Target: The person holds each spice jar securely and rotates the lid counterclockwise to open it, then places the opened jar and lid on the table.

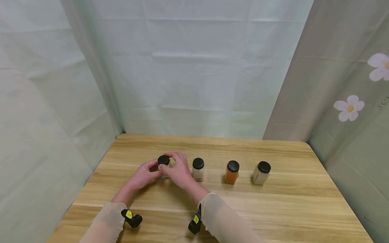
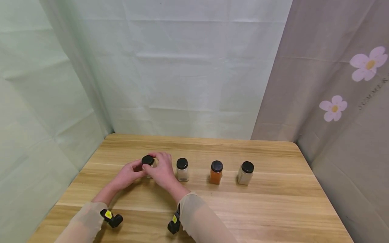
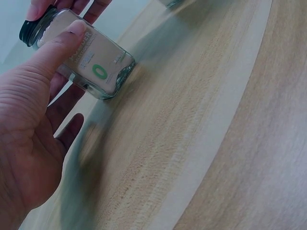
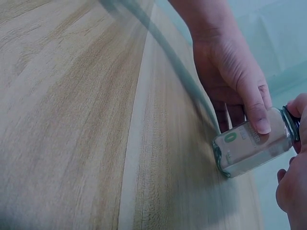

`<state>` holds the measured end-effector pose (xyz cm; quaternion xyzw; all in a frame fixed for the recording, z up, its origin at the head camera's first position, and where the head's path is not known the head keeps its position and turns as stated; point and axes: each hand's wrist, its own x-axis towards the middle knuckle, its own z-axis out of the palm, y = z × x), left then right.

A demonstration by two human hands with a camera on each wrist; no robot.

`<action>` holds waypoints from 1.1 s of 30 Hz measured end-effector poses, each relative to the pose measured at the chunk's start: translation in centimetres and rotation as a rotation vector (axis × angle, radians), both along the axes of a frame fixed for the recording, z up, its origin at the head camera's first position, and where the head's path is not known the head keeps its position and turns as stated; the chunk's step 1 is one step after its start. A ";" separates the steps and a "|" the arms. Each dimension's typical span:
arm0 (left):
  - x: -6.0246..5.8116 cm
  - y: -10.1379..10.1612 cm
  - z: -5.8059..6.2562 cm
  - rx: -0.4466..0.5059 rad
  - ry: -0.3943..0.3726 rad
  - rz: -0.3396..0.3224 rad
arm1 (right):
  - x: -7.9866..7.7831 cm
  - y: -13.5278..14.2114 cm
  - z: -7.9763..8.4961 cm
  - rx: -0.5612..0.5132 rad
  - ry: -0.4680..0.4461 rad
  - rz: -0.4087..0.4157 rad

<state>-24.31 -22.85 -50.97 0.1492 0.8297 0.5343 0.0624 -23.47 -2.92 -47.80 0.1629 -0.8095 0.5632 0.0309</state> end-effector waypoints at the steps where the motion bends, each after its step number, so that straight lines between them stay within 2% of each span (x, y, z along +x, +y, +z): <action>1: 0.0 0.0 0.0 0.001 0.000 0.002 | 0.0 0.0 0.1 0.002 0.003 0.001; 13: 0.0 0.1 0.0 -0.001 0.011 0.005 | 0.1 -0.1 0.1 0.030 -0.036 0.030; 23: -0.2 0.0 0.0 -0.021 0.017 0.010 | 0.0 -0.1 0.0 0.024 -0.021 0.036; 33: -0.1 -0.1 -0.1 -0.030 0.010 -0.003 | 0.0 0.0 0.1 0.022 -0.032 0.011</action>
